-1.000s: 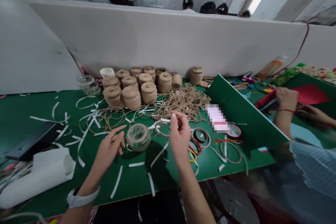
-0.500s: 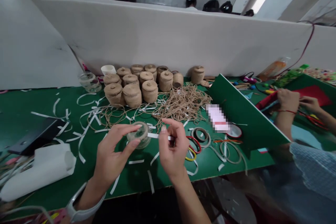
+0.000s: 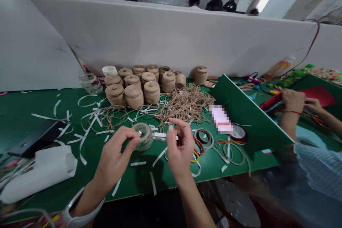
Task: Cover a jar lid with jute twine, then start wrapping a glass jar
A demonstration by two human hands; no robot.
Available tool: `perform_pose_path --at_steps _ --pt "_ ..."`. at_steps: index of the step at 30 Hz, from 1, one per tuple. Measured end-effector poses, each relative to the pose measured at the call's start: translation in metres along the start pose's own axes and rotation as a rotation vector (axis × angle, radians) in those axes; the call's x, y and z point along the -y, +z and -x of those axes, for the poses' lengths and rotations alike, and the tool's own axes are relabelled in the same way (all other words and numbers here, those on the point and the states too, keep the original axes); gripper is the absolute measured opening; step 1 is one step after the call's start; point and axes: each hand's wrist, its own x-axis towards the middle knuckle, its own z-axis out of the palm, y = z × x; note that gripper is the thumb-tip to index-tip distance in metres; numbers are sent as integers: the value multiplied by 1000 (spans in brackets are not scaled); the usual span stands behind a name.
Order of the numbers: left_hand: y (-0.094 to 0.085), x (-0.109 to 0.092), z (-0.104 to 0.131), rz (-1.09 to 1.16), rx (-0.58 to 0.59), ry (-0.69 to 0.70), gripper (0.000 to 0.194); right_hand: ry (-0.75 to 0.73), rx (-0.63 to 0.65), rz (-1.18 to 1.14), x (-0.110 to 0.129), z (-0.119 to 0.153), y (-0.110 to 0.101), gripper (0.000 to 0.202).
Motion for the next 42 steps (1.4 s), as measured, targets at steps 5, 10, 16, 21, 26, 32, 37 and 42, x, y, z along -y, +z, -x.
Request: perform_pose_path --at_steps 5,10,16,21,26,32,37,42 --pt "3 -3 -2 -9 23 25 43 59 72 -44 4 2 1 17" --pt "10 -5 -4 -13 -79 128 10 104 133 -93 7 7 7 18" --pt "11 -1 1 -14 -257 117 8 222 217 -143 16 12 11 24" --pt "7 -1 6 61 -295 44 10 267 294 -197 26 15 10 27" --pt "4 -7 8 -61 -368 134 12 245 277 -165 31 19 9 26" --pt "-10 -16 9 -254 -335 247 13 94 260 -32 29 26 5 22" --pt "-22 -9 15 -364 -153 229 6 72 307 8 24 28 4 20" --pt "-39 6 17 -548 -201 224 4 64 207 43 22 20 -2 17"
